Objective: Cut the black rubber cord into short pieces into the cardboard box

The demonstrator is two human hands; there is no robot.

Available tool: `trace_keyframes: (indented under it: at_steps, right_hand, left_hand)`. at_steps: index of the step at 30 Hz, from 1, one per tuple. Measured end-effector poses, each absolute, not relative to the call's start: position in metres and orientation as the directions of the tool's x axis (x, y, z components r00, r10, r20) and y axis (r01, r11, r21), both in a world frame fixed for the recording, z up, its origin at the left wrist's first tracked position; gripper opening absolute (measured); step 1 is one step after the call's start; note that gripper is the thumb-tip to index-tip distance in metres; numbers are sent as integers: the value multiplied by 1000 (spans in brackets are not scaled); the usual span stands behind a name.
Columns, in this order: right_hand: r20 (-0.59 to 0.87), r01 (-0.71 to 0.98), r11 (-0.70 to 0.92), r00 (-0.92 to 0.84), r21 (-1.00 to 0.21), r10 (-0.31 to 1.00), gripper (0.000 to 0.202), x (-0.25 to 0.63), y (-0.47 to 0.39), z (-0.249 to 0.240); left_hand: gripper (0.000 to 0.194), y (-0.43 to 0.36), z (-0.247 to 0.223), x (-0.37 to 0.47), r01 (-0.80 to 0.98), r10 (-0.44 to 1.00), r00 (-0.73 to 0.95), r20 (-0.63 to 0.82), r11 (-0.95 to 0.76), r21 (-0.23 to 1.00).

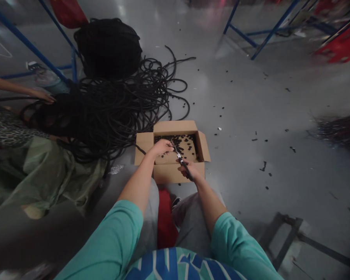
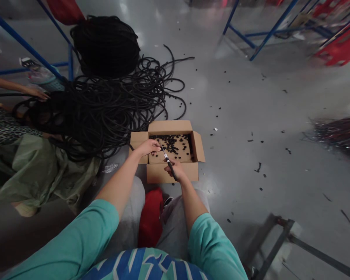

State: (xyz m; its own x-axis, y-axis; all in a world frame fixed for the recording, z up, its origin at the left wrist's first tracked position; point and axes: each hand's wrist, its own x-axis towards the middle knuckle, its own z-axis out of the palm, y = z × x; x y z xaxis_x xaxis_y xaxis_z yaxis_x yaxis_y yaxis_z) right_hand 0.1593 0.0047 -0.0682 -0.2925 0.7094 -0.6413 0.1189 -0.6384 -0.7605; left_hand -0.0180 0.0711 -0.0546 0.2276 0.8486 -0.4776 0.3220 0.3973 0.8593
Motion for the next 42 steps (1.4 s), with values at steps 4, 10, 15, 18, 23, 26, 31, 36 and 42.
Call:
trace_keyframes:
  at_steps: [4,10,15,18,23,26,31,36,42]
  right_hand:
    - [-595,108,-601,-353,-792,722,55,162,5,-66]
    - [-587,162,-570,-351,-806,730,52,164,6,-69]
    - [-634,145,-622,-291,-770,717,50,160,5,-75]
    - [-630,151,-615,-287,-774,722,48,159,4,-75]
    - [-617,159,-598,-276,-785,737,45,160,4,-70]
    - [-605,128,-594,-249,-794,756,46,162,6,-69]
    - [-599,89,-595,-208,-799,773,53,165,8,-70]
    - [-567,46,-576,-254,-816,783,56,165,8,-66]
    - [-552,61,-559,-281,-827,785,57,165,8,-68]
  left_hand:
    - [5,71,-52,-19,316,826,256,-501,419,851]
    - [5,71,-54,-22,351,766,329,-552,444,824]
    - [9,72,-53,-22,378,789,307,-532,412,829]
    - [8,73,-56,-24,439,788,289,-544,396,807]
    - [8,73,-65,-28,459,838,189,-513,386,800]
    - [12,74,-67,-28,397,862,170,-478,384,833]
    - [25,78,-65,-26,254,903,122,-412,373,892]
    - [25,75,-59,-24,111,906,155,-393,380,918]
    - [13,73,-52,-20,26,898,48,-438,437,899]
